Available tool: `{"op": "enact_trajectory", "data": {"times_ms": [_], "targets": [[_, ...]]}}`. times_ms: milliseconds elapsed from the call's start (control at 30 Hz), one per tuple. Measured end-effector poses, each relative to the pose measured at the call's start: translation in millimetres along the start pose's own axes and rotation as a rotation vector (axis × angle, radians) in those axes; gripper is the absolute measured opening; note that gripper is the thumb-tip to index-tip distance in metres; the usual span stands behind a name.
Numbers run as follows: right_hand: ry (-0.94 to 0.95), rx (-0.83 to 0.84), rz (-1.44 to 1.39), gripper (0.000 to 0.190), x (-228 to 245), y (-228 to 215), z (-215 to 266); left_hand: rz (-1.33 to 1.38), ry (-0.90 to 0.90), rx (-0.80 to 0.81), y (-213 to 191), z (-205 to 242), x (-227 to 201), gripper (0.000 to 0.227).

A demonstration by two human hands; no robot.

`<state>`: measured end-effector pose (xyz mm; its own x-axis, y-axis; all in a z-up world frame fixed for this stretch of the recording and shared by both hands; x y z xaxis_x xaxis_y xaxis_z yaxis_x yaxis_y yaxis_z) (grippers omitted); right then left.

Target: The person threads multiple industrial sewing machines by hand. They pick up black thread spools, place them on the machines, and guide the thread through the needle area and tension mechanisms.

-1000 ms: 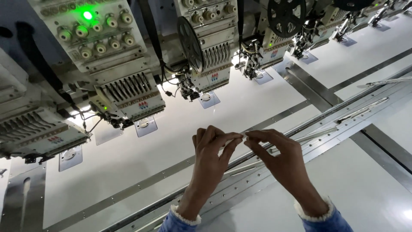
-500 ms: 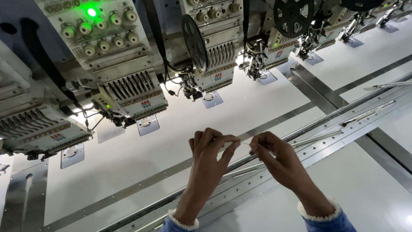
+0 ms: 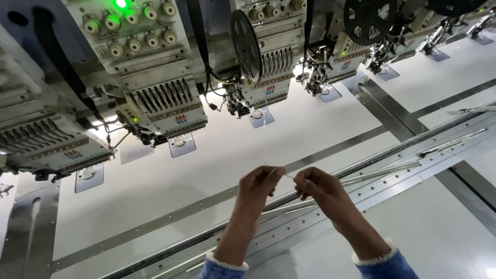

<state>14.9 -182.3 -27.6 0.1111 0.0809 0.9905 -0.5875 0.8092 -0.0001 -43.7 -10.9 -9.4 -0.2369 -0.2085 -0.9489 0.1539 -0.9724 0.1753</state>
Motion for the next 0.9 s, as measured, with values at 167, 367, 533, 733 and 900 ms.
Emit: {"op": "enact_trajectory", "data": {"times_ms": [167, 367, 533, 733, 900], "targets": [[0.088, 0.075, -0.105, 0.048, -1.0, 18.8, -40.4, -0.091, 0.178, -0.114, -32.3, -55.2, 57.3, 0.032], [0.081, 0.12, -0.02, 0.029, -51.5, 11.3, -135.2, -0.179, 0.177, -0.239, -65.0, -88.3, 52.5, 0.033], [0.124, 0.216, 0.049, 0.027, -65.5, 22.9, -204.8, -0.266, 0.152, -0.288, -102.0, -131.7, 56.7, 0.036], [0.214, 0.245, 0.092, 0.027, -108.9, 32.6, -296.1, -0.452, 0.073, -0.413, -147.4, -206.9, 82.9, 0.027], [0.193, 0.174, 0.129, 0.024, -145.5, 35.2, -368.2, -0.466, 0.097, -0.511, -174.1, -256.2, 92.4, 0.025]]}}
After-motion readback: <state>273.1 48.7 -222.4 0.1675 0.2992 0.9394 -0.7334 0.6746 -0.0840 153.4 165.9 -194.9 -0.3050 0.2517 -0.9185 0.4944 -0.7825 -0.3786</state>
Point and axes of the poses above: each hand's wrist, its own z-axis away from the middle knuckle, its own y-axis out of the palm, x = y × z, the point moved 2 cm from there along -z, towards the middle knuckle, and after that the axes turned 10 degrees about x, right-handed, at the moved point
